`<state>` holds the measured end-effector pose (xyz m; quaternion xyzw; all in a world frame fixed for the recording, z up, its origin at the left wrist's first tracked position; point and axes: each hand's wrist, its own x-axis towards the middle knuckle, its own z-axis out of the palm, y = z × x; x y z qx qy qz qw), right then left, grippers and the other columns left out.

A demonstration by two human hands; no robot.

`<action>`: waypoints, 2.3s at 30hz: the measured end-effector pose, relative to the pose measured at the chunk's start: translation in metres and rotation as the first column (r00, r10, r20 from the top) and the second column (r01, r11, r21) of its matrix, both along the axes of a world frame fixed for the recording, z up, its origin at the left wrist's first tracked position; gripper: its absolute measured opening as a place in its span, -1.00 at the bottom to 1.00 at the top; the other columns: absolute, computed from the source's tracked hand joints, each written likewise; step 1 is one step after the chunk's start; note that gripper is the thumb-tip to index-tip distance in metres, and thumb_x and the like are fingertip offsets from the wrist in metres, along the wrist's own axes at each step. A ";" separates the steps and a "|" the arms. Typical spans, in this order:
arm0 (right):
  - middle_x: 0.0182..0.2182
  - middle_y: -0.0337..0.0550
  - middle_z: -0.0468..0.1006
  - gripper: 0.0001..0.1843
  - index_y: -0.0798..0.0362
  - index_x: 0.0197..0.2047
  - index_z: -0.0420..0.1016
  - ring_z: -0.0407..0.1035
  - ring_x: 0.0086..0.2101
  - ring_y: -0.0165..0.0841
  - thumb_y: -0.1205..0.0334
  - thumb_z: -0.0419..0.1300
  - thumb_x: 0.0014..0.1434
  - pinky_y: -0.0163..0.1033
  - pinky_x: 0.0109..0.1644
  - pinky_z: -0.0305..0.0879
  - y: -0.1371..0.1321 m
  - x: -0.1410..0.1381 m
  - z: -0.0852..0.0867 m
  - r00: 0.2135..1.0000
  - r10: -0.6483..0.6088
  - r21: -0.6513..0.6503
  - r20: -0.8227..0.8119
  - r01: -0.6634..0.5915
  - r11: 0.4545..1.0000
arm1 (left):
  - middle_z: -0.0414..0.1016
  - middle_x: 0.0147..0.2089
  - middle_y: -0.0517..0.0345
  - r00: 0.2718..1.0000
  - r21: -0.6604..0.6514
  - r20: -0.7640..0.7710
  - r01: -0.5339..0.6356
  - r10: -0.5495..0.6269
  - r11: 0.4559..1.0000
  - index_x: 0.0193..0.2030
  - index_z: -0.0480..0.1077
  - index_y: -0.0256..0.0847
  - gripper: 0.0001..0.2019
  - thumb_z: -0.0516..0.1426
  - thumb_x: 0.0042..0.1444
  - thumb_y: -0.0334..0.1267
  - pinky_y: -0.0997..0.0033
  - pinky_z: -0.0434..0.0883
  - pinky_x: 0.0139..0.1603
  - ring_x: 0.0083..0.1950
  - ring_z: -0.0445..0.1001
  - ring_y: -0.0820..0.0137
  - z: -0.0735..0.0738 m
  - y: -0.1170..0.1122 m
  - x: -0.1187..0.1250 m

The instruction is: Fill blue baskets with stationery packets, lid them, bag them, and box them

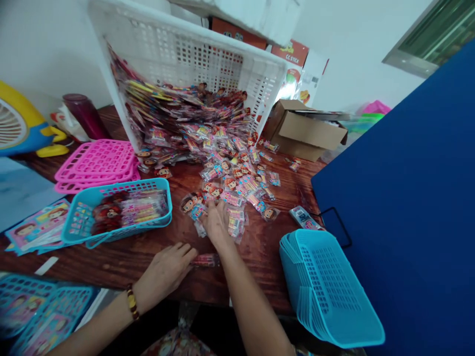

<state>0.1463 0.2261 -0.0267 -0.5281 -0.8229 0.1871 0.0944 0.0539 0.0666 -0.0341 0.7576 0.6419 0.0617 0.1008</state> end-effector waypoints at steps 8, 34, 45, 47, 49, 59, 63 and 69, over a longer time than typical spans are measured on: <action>-0.01 0.04 0.49 -0.59 0.06 0.09 0.33 0.38 -0.02 -0.18 0.37 0.14 0.14 -0.09 0.05 0.21 -0.038 0.016 -0.003 0.946 0.323 0.019 -0.030 -0.322 0.946 | 0.46 -0.06 0.09 1.000 0.022 0.012 0.024 -0.025 0.999 -0.05 0.31 -0.11 -0.81 -0.03 0.27 -0.41 0.20 0.37 0.01 -0.02 0.41 0.25 -0.003 -0.002 -0.001; -0.16 -0.11 0.63 -0.56 -0.01 -0.07 0.57 0.47 -0.08 -0.19 -0.15 0.12 0.22 -0.08 0.06 0.34 -0.074 0.101 -0.032 0.388 -0.461 -0.528 -0.798 -0.081 0.845 | 0.44 -0.19 0.10 0.981 0.182 -0.163 0.136 -0.107 0.974 -0.02 0.38 -0.16 -0.79 0.05 0.24 -0.37 -0.09 0.07 0.34 -0.10 0.44 0.28 0.011 0.012 0.014; -0.17 -0.29 0.61 -0.72 -0.15 -0.05 0.59 0.45 -0.10 -0.30 0.15 0.09 0.26 -0.24 0.04 0.29 -0.092 0.104 -0.024 0.565 -0.205 -0.370 -0.799 -0.194 0.908 | 0.46 -0.09 0.00 0.929 0.047 -0.315 0.220 -0.194 0.974 0.24 0.23 -0.24 -0.54 0.07 0.18 -0.39 0.11 0.32 -0.08 -0.09 0.45 0.16 0.016 0.023 0.018; -0.14 -0.26 0.61 -0.71 -0.14 -0.04 0.58 0.46 -0.10 -0.29 0.11 0.09 0.27 -0.22 0.04 0.30 -0.084 0.106 -0.023 0.630 -0.122 -0.342 -0.767 -0.240 0.908 | 0.46 -0.15 0.04 0.928 0.040 -0.320 0.217 -0.193 0.975 0.12 0.32 -0.23 -0.66 0.02 0.20 -0.44 0.14 0.30 -0.13 -0.15 0.45 0.20 0.015 0.021 0.020; -0.15 -0.18 0.62 -0.66 -0.07 -0.08 0.60 0.47 -0.13 -0.27 0.04 0.03 0.31 -0.19 0.01 0.33 -0.065 0.108 -0.021 0.682 -0.063 -0.324 -0.729 -0.262 0.909 | 0.45 -0.19 0.07 0.929 0.034 -0.314 0.218 -0.197 0.975 0.00 0.36 -0.20 -0.74 0.02 0.20 -0.46 0.18 0.29 -0.18 -0.18 0.44 0.23 0.014 0.018 0.020; -0.02 0.07 0.45 -0.70 0.04 -0.04 0.48 0.27 0.01 -0.09 0.10 0.22 0.19 0.00 0.08 0.12 0.025 0.096 -0.017 0.979 0.131 0.067 0.154 -0.142 0.988 | 0.42 -0.14 0.09 0.944 0.076 -0.268 0.218 -0.191 0.973 -0.03 0.31 -0.16 -0.81 0.05 0.21 -0.38 0.15 0.26 -0.19 -0.17 0.42 0.21 0.005 0.013 0.015; -0.20 -0.09 0.49 -0.77 0.07 -0.11 0.42 0.33 -0.17 -0.25 0.13 0.14 0.23 -0.19 -0.08 0.20 0.041 0.105 -0.020 0.998 0.070 -0.028 -0.010 -0.070 0.997 | 0.41 -0.13 0.09 0.951 0.078 -0.245 0.211 -0.187 0.974 -0.02 0.30 -0.16 -0.78 0.05 0.20 -0.39 0.13 0.27 -0.18 -0.16 0.41 0.21 0.003 0.012 0.014; -0.15 -0.14 0.51 -0.57 0.03 -0.01 0.41 0.36 -0.13 -0.24 0.14 0.32 0.05 -0.21 -0.04 0.21 0.088 0.107 -0.012 0.996 0.091 -0.182 -0.016 -0.092 0.979 | 0.41 -0.16 0.10 0.954 0.096 -0.247 0.199 -0.170 0.975 -0.03 0.30 -0.17 -0.80 0.06 0.20 -0.38 0.14 0.26 -0.16 -0.17 0.40 0.22 0.001 0.012 0.014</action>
